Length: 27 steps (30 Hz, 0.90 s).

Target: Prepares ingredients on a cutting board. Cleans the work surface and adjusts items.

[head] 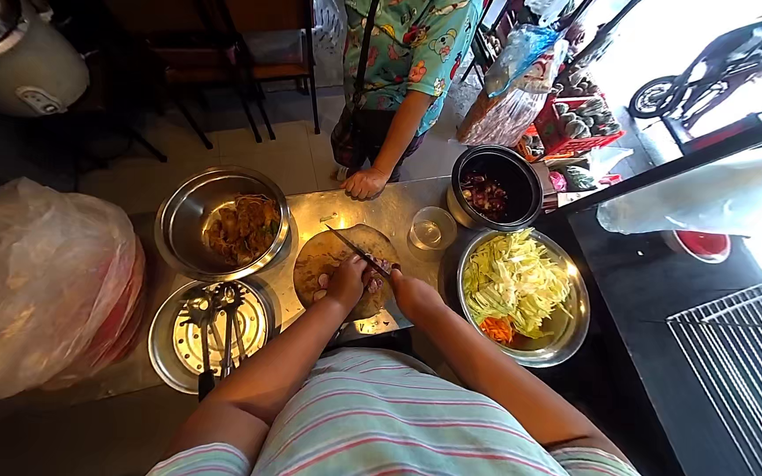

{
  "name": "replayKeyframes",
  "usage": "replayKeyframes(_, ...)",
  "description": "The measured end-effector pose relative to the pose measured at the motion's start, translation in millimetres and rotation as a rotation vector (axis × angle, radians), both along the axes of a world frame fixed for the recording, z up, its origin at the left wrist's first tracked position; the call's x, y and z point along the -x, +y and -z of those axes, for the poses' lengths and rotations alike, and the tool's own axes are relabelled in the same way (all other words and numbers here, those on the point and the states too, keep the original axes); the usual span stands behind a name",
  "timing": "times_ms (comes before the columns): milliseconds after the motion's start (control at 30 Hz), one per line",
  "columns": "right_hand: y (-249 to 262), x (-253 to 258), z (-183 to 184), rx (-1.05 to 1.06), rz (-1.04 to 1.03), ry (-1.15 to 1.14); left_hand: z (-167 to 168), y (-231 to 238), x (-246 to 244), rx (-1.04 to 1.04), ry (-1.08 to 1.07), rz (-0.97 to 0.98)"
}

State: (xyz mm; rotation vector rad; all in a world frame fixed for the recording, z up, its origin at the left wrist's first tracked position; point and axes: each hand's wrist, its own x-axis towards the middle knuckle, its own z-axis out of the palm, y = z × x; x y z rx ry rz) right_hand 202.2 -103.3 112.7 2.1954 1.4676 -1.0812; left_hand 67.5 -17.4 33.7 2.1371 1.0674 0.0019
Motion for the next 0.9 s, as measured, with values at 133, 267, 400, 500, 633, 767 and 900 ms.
replayKeyframes(133,-6.2,-6.5,28.9,-0.038,0.001,0.018,6.5,-1.0,-0.5,-0.018,-0.053,-0.016)
replayKeyframes(267,0.7,-2.9,46.0,-0.058,0.012,0.020,11.2,1.0,1.1,-0.027,-0.079,-0.016)
replayKeyframes(400,3.2,-5.4,60.1,-0.099,0.027,0.062,8.3,-1.4,5.8,-0.112,-0.090,0.121)
replayKeyframes(500,5.0,-13.6,57.1,-0.117,0.027,0.122,7.3,-4.5,11.3,-0.145,-0.144,0.366)
replayKeyframes(633,7.2,-9.7,31.8,-0.099,-0.017,0.098,5.4,-6.9,15.7,-0.093,-0.071,0.459)
replayKeyframes(767,-3.1,0.8,10.7,-0.052,0.010,0.032,3.7,-15.2,14.9,-0.113,0.025,0.375)
replayKeyframes(900,-16.7,9.1,3.5,0.007,0.041,0.004,-2.1,-22.7,17.5,-0.056,0.064,0.232)
